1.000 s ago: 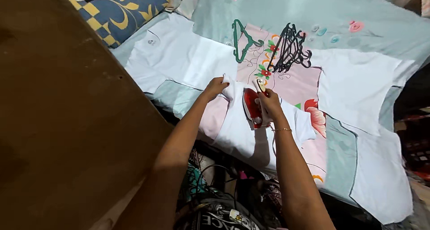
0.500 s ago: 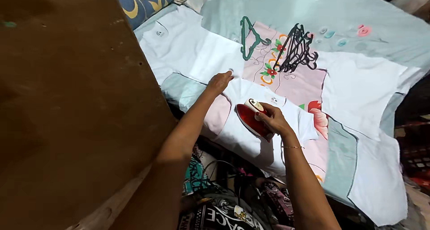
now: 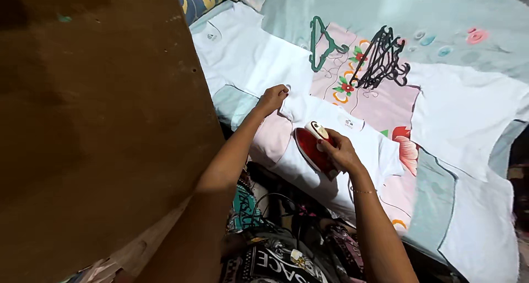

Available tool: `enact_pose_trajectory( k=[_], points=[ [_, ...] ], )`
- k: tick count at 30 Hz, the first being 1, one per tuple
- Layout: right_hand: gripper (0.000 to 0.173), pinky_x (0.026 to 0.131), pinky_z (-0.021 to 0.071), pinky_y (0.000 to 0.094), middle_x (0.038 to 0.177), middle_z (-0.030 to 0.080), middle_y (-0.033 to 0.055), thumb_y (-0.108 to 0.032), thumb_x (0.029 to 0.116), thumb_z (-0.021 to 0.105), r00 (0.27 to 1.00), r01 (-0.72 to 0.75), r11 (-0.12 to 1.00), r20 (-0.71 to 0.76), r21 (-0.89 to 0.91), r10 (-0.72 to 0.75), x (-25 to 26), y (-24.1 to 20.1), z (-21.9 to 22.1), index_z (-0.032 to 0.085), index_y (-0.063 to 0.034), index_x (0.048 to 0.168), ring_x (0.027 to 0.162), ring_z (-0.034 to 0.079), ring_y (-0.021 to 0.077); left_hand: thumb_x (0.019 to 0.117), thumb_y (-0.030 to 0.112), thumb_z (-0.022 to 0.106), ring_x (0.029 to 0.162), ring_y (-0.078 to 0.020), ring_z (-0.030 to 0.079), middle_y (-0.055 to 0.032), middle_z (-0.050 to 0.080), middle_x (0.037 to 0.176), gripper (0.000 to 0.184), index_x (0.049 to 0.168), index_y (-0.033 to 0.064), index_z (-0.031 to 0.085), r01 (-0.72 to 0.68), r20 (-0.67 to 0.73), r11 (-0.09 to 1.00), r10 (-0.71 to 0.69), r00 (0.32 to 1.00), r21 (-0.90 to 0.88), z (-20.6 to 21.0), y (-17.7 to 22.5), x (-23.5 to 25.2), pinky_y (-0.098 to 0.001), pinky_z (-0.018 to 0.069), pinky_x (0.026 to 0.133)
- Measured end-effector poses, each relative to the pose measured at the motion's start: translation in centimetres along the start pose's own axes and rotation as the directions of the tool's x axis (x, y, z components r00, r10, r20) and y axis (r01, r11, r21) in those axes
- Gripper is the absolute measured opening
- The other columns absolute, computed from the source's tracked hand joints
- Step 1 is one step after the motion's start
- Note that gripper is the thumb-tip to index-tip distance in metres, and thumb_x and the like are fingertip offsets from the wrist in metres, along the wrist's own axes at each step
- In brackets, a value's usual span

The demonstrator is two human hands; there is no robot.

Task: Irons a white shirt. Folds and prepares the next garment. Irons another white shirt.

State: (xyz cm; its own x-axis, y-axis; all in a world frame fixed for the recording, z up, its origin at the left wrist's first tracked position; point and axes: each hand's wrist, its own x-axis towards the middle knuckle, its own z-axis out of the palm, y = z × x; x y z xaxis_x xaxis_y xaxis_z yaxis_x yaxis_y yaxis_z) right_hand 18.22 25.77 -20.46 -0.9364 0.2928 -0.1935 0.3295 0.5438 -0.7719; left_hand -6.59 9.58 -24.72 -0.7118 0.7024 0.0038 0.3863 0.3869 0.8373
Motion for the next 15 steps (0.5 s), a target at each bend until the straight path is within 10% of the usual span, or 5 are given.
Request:
enact_pose_trajectory(
  k=[6, 15],
  points=[
    [0.039, 0.068, 0.0545, 0.0401, 0.095, 0.068, 0.0147, -0.025, 0.1042, 0.058, 0.929, -0.202, 0.978, -0.307, 0.047, 0.207, -1.9, -1.2, 1.8, 0.060, -0.0005, 0.134, 0.072, 0.064, 0.0185, 0.1082, 0.015, 0.050, 0.090, -0.0297, 0.068, -0.0214, 0.069, 0.109, 0.030, 0.127, -0.0044, 0.062, 0.094, -0.009, 0.986, -0.096, 0.995, -0.138, 0.3, -0.6, 0.3, -0.0494, 0.0553, 0.084],
    [0.035, 0.063, 0.0548, 0.0364, 0.089, 0.066, 0.0120, -0.026, 0.1060, 0.057, 0.888, -0.276, 0.947, -0.335, 0.163, 0.316, 2.4, -2.3, 1.5, 0.059, -0.0011, 0.131, 0.064, 0.062, 0.0165, 0.1012, 0.040, 0.062, 0.104, -0.0354, 0.067, -0.0209, 0.071, 0.109, 0.046, 0.122, -0.0011, 0.067, 0.223, -0.006, 0.964, -0.226, 0.974, -0.147, 0.4, -0.1, 0.9, -0.0601, 0.0503, 0.094]
  ],
)
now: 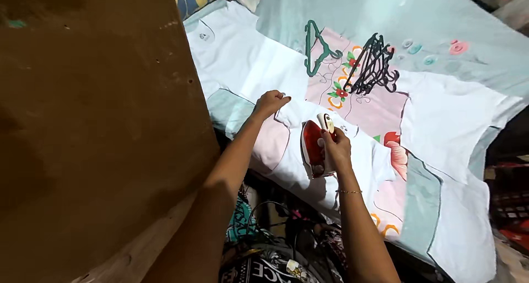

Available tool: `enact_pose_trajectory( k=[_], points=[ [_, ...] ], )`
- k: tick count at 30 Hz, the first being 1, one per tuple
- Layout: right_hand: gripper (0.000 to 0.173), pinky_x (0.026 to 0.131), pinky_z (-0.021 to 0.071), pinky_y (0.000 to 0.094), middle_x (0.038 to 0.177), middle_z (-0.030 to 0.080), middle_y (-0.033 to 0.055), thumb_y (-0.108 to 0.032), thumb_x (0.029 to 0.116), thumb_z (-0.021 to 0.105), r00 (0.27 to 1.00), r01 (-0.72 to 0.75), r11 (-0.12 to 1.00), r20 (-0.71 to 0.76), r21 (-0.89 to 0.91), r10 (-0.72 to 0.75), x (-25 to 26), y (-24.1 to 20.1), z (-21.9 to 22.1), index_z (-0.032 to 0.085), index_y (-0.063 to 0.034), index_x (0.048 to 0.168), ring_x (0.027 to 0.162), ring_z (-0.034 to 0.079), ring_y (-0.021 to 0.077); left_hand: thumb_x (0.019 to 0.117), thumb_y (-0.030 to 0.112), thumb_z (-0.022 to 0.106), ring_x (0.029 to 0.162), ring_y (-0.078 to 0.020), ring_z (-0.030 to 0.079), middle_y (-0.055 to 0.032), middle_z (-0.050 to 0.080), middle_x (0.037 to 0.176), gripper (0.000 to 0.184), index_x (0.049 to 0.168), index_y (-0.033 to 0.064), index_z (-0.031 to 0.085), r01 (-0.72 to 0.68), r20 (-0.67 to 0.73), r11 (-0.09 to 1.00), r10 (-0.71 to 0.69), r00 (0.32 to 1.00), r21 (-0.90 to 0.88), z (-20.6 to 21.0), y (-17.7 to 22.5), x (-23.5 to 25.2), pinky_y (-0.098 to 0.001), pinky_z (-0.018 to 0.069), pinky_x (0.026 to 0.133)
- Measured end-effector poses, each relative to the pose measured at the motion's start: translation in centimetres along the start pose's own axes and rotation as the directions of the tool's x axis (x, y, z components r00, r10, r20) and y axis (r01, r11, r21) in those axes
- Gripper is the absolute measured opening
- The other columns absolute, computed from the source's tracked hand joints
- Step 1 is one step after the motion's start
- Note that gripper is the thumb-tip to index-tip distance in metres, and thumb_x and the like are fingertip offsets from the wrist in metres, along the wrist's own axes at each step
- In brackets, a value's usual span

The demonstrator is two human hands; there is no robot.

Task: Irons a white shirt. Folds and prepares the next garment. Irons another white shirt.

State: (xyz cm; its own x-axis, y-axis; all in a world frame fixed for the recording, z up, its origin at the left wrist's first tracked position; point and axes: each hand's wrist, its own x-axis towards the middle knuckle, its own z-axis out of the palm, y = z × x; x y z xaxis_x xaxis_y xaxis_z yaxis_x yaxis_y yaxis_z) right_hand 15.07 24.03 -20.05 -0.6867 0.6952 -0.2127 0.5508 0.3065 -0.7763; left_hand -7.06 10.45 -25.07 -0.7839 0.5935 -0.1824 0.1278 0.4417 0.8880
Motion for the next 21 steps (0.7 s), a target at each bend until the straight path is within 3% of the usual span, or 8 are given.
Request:
enact_pose_trajectory(
  k=[3, 9, 14, 17, 19, 21],
  points=[
    [0.034, 0.057, 0.0537, 0.0316, 0.084, 0.065, 0.0084, -0.025, 0.1046, 0.059, 0.998, 0.063, 0.997, 0.001, 0.036, -0.063, 0.5, 0.0, -0.6, 0.061, -0.0006, 0.129, 0.060, 0.060, 0.0119, 0.1019, 0.036, 0.062, 0.105, -0.0401, 0.065, -0.0231, 0.069, 0.106, 0.042, 0.115, -0.0029, 0.068, 0.023, -0.008, 0.994, -0.022, 1.000, 0.107, 0.2, 0.7, 0.3, -0.0644, 0.0481, 0.092],
    [0.033, 0.059, 0.0540, 0.0336, 0.086, 0.065, 0.0112, -0.023, 0.1048, 0.059, 0.999, 0.046, 0.999, 0.006, 0.014, -0.046, 2.7, -2.0, 0.1, 0.061, -0.0015, 0.129, 0.060, 0.060, 0.0151, 0.1040, 0.024, 0.057, 0.111, -0.0393, 0.065, -0.0226, 0.069, 0.112, 0.033, 0.123, -0.0018, 0.067, 0.078, -0.045, 0.988, -0.073, 0.996, 0.133, 0.3, 0.9, -0.3, -0.0619, 0.0482, 0.097],
    [0.037, 0.069, 0.0532, 0.0450, 0.092, 0.065, 0.0179, -0.031, 0.1059, 0.058, 0.999, 0.053, 0.998, 0.002, -0.031, -0.053, 7.0, -3.5, 1.5, 0.061, 0.0004, 0.127, 0.069, 0.061, 0.0253, 0.1042, 0.021, 0.058, 0.109, -0.0363, 0.067, -0.0208, 0.071, 0.110, 0.031, 0.124, -0.0012, 0.067, 0.050, -0.070, 0.995, -0.043, 0.997, 0.091, 0.4, 0.4, -0.5, -0.0588, 0.0488, 0.098],
    [0.044, 0.070, 0.0524, 0.0527, 0.097, 0.065, 0.0216, -0.039, 0.1051, 0.056, 0.999, 0.039, 0.998, -0.003, -0.045, -0.039, 8.8, -3.9, 1.7, 0.060, -0.0011, 0.127, 0.074, 0.062, 0.0318, 0.1031, 0.028, 0.060, 0.108, -0.0359, 0.067, -0.0205, 0.071, 0.110, 0.035, 0.123, -0.0001, 0.068, 0.071, -0.056, 0.994, -0.066, 0.996, 0.086, 0.4, 0.5, -0.4, -0.0593, 0.0492, 0.097],
    [0.045, 0.065, 0.0523, 0.0497, 0.093, 0.064, 0.0195, -0.041, 0.1053, 0.055, 0.998, 0.058, 0.998, 0.030, -0.035, -0.057, 9.2, -3.7, 1.7, 0.059, -0.0021, 0.128, 0.068, 0.060, 0.0288, 0.1011, 0.034, 0.065, 0.110, -0.0366, 0.066, -0.0206, 0.071, 0.112, 0.042, 0.125, 0.0000, 0.067, 0.084, -0.027, 0.992, -0.082, 0.996, 0.095, 0.2, 0.5, -0.3, -0.0604, 0.0487, 0.098],
    [0.039, 0.060, 0.0520, 0.0426, 0.087, 0.064, 0.0160, -0.035, 0.1061, 0.056, 0.989, 0.098, 0.995, 0.110, -0.004, -0.097, 9.0, -3.1, 1.4, 0.060, -0.0026, 0.128, 0.061, 0.057, 0.0227, 0.0991, 0.028, 0.068, 0.112, -0.0383, 0.065, -0.0219, 0.070, 0.114, 0.041, 0.129, -0.0007, 0.065, 0.077, -0.012, 0.991, -0.076, 0.997, 0.108, 0.2, 0.7, -0.3, -0.0613, 0.0484, 0.099]
  ],
)
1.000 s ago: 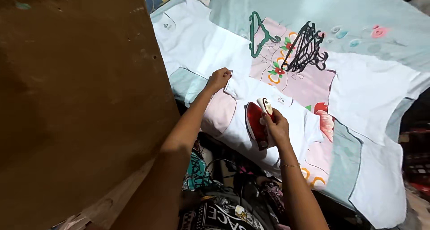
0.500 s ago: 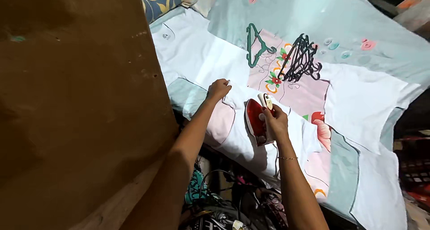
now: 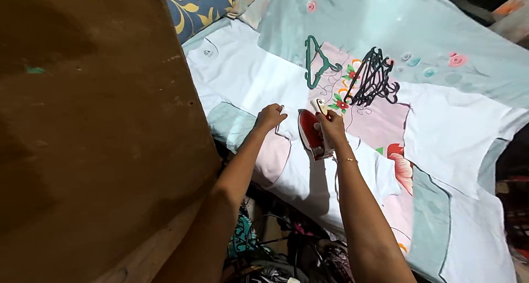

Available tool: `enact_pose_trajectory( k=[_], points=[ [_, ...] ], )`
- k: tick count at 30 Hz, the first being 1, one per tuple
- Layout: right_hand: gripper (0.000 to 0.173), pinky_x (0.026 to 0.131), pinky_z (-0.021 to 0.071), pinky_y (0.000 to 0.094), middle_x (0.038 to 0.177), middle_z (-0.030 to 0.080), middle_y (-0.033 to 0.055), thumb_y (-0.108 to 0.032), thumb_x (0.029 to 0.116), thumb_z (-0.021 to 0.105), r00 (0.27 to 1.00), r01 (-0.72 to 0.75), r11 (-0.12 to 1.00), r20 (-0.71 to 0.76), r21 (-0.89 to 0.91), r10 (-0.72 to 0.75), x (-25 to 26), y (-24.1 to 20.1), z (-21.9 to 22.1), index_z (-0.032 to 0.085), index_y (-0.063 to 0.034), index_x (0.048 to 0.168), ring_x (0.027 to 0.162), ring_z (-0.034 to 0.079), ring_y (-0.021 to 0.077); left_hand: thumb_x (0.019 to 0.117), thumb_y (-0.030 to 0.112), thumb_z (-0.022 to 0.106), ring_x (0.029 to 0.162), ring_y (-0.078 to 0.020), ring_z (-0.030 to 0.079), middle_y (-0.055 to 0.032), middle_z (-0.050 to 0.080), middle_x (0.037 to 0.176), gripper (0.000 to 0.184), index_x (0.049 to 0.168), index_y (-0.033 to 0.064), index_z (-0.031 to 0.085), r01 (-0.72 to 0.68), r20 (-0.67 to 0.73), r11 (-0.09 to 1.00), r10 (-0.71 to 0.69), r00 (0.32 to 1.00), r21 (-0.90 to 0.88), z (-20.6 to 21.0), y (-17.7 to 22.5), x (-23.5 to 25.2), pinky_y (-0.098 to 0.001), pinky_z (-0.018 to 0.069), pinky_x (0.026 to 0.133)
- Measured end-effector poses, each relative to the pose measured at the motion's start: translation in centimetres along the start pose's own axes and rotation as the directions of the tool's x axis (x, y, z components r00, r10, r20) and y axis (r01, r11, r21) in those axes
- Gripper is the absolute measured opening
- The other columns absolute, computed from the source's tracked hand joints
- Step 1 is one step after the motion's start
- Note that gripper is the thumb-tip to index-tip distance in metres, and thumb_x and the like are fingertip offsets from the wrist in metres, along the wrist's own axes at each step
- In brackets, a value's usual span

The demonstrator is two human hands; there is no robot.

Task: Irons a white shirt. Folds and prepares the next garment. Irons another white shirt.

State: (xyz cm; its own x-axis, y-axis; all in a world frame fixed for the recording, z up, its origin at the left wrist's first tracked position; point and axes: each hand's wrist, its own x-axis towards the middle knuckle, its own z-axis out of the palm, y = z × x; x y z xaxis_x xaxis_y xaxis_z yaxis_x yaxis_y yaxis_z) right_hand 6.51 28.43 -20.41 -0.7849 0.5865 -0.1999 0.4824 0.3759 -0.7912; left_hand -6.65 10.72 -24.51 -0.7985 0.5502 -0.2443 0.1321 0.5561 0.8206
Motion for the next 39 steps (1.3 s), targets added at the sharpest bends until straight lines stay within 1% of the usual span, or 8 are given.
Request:
enact_pose_trajectory(
  k=[3, 8, 12, 15, 21, 27, 32, 39],
  points=[
    [0.030, 0.056, 0.0504, 0.0331, 0.083, 0.063, 0.0107, -0.024, 0.1058, 0.057, 0.988, 0.079, 0.996, 0.128, 0.041, -0.084, -0.8, 0.5, -0.6, 0.062, -0.0022, 0.127, 0.057, 0.055, 0.0148, 0.0980, 0.017, 0.067, 0.115, -0.0410, 0.064, -0.0248, 0.068, 0.118, 0.040, 0.132, -0.0025, 0.062, -0.023, 0.006, 1.000, 0.023, 1.000, -0.014, -0.1, 0.3, -0.6, -0.0628, 0.0473, 0.100],
    [0.030, 0.055, 0.0488, 0.0326, 0.085, 0.064, 0.0104, -0.022, 0.1051, 0.059, 0.974, 0.115, 0.992, 0.191, 0.048, -0.122, 0.3, -0.2, -0.1, 0.062, -0.0051, 0.129, 0.058, 0.054, 0.0147, 0.0967, 0.009, 0.064, 0.112, -0.0406, 0.064, -0.0245, 0.068, 0.120, 0.049, 0.144, 0.0027, 0.056, -0.044, 0.080, 0.998, 0.048, 0.996, -0.052, -0.8, 0.6, -0.3, -0.0622, 0.0475, 0.099],
    [0.031, 0.052, 0.0475, 0.0301, 0.081, 0.064, 0.0080, -0.023, 0.1048, 0.059, 0.959, 0.132, 0.990, 0.247, 0.058, -0.143, 0.9, -0.5, 0.1, 0.061, -0.0066, 0.131, 0.056, 0.053, 0.0128, 0.0985, 0.020, 0.066, 0.112, -0.0385, 0.065, -0.0220, 0.069, 0.117, 0.044, 0.139, 0.0038, 0.060, -0.039, 0.100, 0.999, 0.039, 0.994, -0.004, -1.2, 0.9, 1.8, -0.0622, 0.0485, 0.098],
    [0.029, 0.052, 0.0481, 0.0275, 0.078, 0.063, 0.0066, -0.019, 0.1044, 0.060, 0.955, 0.142, 0.987, 0.251, 0.072, -0.156, 1.1, -0.4, -0.1, 0.062, -0.0051, 0.129, 0.055, 0.054, 0.0106, 0.0985, 0.006, 0.056, 0.116, -0.0398, 0.064, -0.0220, 0.068, 0.122, 0.038, 0.135, 0.0047, 0.063, -0.062, 0.097, 0.997, 0.057, 0.994, 0.054, -1.3, 1.4, 2.2, -0.0638, 0.0474, 0.098],
    [0.031, 0.050, 0.0452, 0.0282, 0.077, 0.063, 0.0070, -0.022, 0.1042, 0.060, 0.950, 0.187, 0.981, 0.244, 0.051, -0.194, 2.0, -1.8, 1.3, 0.062, -0.0073, 0.131, 0.053, 0.050, 0.0113, 0.1031, 0.005, 0.048, 0.112, -0.0360, 0.067, -0.0195, 0.071, 0.116, 0.040, 0.141, 0.0045, 0.059, -0.005, -0.120, 0.999, -0.001, 0.993, -0.050, -1.1, 0.3, -1.4, -0.0570, 0.0499, 0.100],
    [0.034, 0.054, 0.0483, 0.0306, 0.080, 0.064, 0.0075, -0.026, 0.1039, 0.060, 0.948, 0.209, 0.977, 0.236, 0.037, -0.211, 4.4, -3.8, 3.2, 0.061, -0.0038, 0.129, 0.057, 0.054, 0.0118, 0.1007, 0.005, 0.055, 0.087, -0.0299, 0.069, -0.0166, 0.071, 0.102, 0.027, 0.123, 0.0023, 0.070, -0.184, -0.417, 0.980, 0.200, 0.886, 0.078, 0.9, -3.2, -6.8, -0.0492, 0.0569, 0.081],
    [0.029, 0.050, 0.0453, 0.0259, 0.077, 0.063, 0.0042, -0.022, 0.1047, 0.058, 0.908, 0.221, 0.974, 0.355, 0.047, -0.223, 2.7, -2.3, 0.9, 0.062, -0.0085, 0.130, 0.054, 0.051, 0.0089, 0.0995, 0.003, 0.058, 0.082, -0.0286, 0.069, -0.0174, 0.071, 0.101, 0.022, 0.115, 0.0002, 0.073, -0.220, -0.465, 0.973, 0.225, 0.856, 0.066, 0.3, -5.0, -8.8, -0.0465, 0.0577, 0.078],
    [0.025, 0.049, 0.0450, 0.0192, 0.069, 0.064, -0.0038, -0.007, 0.0936, 0.063, 0.857, 0.225, 0.960, 0.434, 0.168, -0.277, 1.9, -1.2, -0.5, 0.068, -0.0046, 0.118, 0.051, 0.052, 0.0026, 0.0978, 0.003, 0.060, 0.075, -0.0243, 0.066, -0.0148, 0.070, 0.094, 0.018, 0.109, 0.0001, 0.074, -0.226, -0.472, 0.974, 0.198, 0.859, -0.002, 0.6, -5.3, -8.4, -0.0428, 0.0563, 0.073]
  ],
)
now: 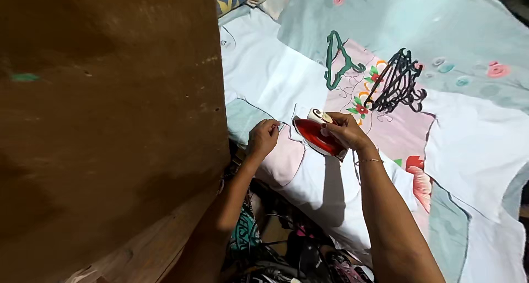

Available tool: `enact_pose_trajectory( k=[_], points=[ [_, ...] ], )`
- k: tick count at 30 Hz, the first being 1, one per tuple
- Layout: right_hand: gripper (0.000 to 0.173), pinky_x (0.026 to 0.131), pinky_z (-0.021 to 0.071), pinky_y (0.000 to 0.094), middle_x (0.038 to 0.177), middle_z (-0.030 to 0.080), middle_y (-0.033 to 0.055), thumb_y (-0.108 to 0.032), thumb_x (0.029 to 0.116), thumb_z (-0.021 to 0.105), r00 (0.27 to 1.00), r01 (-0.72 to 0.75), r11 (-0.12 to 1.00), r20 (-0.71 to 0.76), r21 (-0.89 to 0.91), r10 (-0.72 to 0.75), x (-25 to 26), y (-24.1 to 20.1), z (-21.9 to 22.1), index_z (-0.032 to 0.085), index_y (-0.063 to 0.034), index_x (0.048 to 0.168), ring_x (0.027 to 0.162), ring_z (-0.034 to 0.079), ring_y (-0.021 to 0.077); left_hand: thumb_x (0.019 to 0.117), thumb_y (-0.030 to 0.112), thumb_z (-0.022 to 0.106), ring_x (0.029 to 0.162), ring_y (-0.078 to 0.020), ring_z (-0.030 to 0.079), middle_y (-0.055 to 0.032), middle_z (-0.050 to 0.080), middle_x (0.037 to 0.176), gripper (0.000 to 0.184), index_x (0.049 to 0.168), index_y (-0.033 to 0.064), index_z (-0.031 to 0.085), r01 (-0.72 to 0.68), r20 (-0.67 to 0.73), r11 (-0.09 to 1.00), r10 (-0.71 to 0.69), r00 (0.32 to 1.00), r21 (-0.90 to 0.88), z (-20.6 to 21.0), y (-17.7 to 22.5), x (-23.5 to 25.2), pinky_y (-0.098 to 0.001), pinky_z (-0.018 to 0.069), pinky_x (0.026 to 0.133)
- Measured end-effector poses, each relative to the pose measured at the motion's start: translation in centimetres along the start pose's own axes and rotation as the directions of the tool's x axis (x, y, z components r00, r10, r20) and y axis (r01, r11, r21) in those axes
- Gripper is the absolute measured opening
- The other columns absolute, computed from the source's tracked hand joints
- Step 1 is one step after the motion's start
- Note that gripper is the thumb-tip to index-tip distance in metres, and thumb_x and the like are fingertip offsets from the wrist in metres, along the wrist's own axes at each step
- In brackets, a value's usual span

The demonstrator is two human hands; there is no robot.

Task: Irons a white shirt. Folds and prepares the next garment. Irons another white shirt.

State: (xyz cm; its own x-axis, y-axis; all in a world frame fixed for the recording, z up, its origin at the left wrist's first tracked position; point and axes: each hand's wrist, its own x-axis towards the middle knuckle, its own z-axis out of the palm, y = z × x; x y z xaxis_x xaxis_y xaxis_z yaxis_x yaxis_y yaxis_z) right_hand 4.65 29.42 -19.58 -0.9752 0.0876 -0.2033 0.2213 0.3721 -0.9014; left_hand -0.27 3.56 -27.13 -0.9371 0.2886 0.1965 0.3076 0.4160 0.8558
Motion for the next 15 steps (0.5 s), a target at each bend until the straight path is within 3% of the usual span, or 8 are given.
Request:
enact_pose_trajectory(
  k=[5, 9, 15],
  points=[
    [0.025, 0.053, 0.0471, 0.0202, 0.074, 0.066, -0.0001, -0.007, 0.0957, 0.065, 0.997, 0.061, 0.997, 0.050, -0.053, -0.059, 1.4, -1.3, 1.8, 0.069, -0.0052, 0.120, 0.055, 0.054, 0.0032, 0.0970, 0.003, 0.062, 0.067, -0.0180, 0.060, -0.0112, 0.068, 0.085, 0.016, 0.109, 0.0013, 0.074, 0.039, -0.109, 0.994, -0.050, 0.993, -0.101, 0.0, -0.8, -0.1, -0.0369, 0.0525, 0.066],
    [0.027, 0.050, 0.0447, 0.0205, 0.077, 0.067, 0.0026, -0.009, 0.0951, 0.066, 0.991, 0.060, 0.996, 0.121, -0.068, -0.051, 1.3, -2.3, 2.5, 0.069, -0.0087, 0.122, 0.054, 0.053, 0.0048, 0.0988, 0.004, 0.061, 0.065, -0.0133, 0.061, -0.0111, 0.069, 0.086, 0.016, 0.111, 0.0002, 0.071, 0.089, -0.106, 0.973, -0.113, 0.988, -0.212, 0.0, -1.1, -0.3, -0.0321, 0.0540, 0.065],
    [0.021, 0.051, 0.0450, 0.0190, 0.071, 0.066, -0.0011, -0.002, 0.0903, 0.067, 0.984, 0.009, 0.999, 0.180, -0.047, 0.000, 0.3, -2.1, 1.4, 0.072, -0.0038, 0.110, 0.054, 0.054, 0.0026, 0.1010, 0.004, 0.060, 0.063, -0.0125, 0.059, -0.0109, 0.068, 0.086, 0.016, 0.114, 0.0004, 0.069, 0.123, -0.039, 0.958, -0.138, 0.990, -0.258, -0.9, -0.9, -0.5, -0.0302, 0.0534, 0.062]
  ],
)
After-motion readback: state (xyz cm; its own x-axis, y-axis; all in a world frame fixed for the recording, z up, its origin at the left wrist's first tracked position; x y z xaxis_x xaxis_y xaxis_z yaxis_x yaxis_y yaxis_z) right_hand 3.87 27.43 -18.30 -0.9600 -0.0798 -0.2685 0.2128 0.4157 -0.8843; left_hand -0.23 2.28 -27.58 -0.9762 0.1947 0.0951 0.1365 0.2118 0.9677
